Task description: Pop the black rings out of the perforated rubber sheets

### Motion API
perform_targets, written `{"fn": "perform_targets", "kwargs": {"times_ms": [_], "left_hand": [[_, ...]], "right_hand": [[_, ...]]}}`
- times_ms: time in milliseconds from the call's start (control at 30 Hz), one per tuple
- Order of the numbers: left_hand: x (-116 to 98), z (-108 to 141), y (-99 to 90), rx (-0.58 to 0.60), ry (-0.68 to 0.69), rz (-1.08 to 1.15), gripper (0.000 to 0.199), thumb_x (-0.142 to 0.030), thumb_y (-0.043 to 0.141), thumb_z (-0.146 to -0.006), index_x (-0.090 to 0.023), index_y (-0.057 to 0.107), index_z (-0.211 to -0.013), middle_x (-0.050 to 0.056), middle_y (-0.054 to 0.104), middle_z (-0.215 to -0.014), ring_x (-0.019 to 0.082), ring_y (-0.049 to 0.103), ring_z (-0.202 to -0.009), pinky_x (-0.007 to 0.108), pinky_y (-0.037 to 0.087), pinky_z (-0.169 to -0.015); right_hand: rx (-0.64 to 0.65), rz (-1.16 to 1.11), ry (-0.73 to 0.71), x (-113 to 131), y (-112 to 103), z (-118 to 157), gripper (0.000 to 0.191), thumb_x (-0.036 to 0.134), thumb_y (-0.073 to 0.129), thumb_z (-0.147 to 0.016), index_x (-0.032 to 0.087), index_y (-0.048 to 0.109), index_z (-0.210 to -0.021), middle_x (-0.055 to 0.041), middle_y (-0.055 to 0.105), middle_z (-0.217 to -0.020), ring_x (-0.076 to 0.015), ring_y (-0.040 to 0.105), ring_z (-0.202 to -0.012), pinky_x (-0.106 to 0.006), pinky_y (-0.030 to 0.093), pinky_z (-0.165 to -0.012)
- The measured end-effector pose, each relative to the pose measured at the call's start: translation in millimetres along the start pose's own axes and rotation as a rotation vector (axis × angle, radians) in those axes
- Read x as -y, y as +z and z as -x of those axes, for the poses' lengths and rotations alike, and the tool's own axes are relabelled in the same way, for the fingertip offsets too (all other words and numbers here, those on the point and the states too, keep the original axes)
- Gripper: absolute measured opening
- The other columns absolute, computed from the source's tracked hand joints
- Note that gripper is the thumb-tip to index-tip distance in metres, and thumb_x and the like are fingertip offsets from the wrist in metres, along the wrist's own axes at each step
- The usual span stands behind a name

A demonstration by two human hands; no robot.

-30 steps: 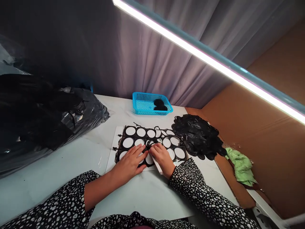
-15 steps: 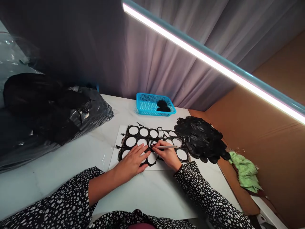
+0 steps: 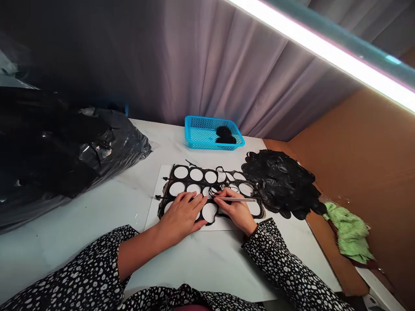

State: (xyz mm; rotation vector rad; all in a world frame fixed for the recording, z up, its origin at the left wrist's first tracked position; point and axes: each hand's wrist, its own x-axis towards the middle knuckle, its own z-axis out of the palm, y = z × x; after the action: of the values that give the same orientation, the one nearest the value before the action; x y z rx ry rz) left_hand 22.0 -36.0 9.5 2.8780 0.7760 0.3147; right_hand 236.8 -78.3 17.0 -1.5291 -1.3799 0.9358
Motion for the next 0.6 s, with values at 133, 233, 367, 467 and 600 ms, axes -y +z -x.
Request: {"fn": "perform_targets", "kwargs": {"times_ms": [133, 233, 367, 467, 600], "left_hand": [[-1.0, 0.1, -2.5, 0.013, 0.028, -0.019, 0.053, -0.045, 0.05, -0.098, -0.018, 0.042, -0.142, 0.011, 0.051, -0.14, 0.031, 0.043, -0.13, 0.046, 0.034, -0.106], [-0.2, 3.0, -5.2, 0.04, 0.036, -0.02, 0.054, -0.044, 0.056, -0.095, -0.021, 0.042, -0.142, 0.01, 0.048, -0.144, 0.031, 0.039, -0.134, 0.046, 0.032, -0.107], [0.1, 3.4, -7.4, 0.054, 0.036, -0.006, 0.055, -0.044, 0.058, -0.094, -0.022, 0.043, -0.142, 0.011, 0.047, -0.145, 0.032, 0.039, -0.135, 0.047, 0.032, -0.108], [-0.5, 2.9, -8.5, 0.064, 0.039, -0.006, 0.057, -0.046, 0.059, -0.094, -0.022, 0.042, -0.143, 0.01, 0.046, -0.146, 0.031, 0.038, -0.136, 0.046, 0.032, -0.109], [-1.4, 3.4, -9.0, 0.067, 0.042, -0.026, 0.057, -0.047, 0.058, -0.094, -0.02, 0.043, -0.142, 0.01, 0.046, -0.147, 0.03, 0.037, -0.137, 0.044, 0.029, -0.11]], "right_hand": [[-0.013, -0.009, 0.024, -0.7, -1.1, 0.2, 0.02, 0.034, 0.063, -0.084, 0.021, 0.058, -0.07, -0.0032, 0.071, -0.085, -0.0199, 0.062, -0.084, -0.031, 0.045, -0.078], [-0.016, -0.022, 0.052, 0.2, -2.1, 0.8, 0.02, 0.034, 0.064, -0.084, 0.021, 0.059, -0.07, -0.0033, 0.071, -0.086, -0.0198, 0.063, -0.084, -0.031, 0.045, -0.078], [-0.014, -0.028, 0.096, 2.0, -4.1, 0.9, 0.019, 0.034, 0.065, -0.083, 0.021, 0.06, -0.071, -0.0032, 0.072, -0.087, -0.0202, 0.063, -0.084, -0.031, 0.045, -0.077], [-0.021, -0.027, 0.12, 2.2, -5.8, 0.3, 0.018, 0.034, 0.066, -0.083, 0.021, 0.06, -0.072, -0.0032, 0.073, -0.087, -0.0204, 0.063, -0.084, -0.032, 0.045, -0.079], [-0.031, -0.022, 0.14, 1.2, -7.2, -0.4, 0.018, 0.033, 0.067, -0.083, 0.021, 0.06, -0.071, -0.0036, 0.073, -0.088, -0.0209, 0.064, -0.086, -0.032, 0.045, -0.08]]}}
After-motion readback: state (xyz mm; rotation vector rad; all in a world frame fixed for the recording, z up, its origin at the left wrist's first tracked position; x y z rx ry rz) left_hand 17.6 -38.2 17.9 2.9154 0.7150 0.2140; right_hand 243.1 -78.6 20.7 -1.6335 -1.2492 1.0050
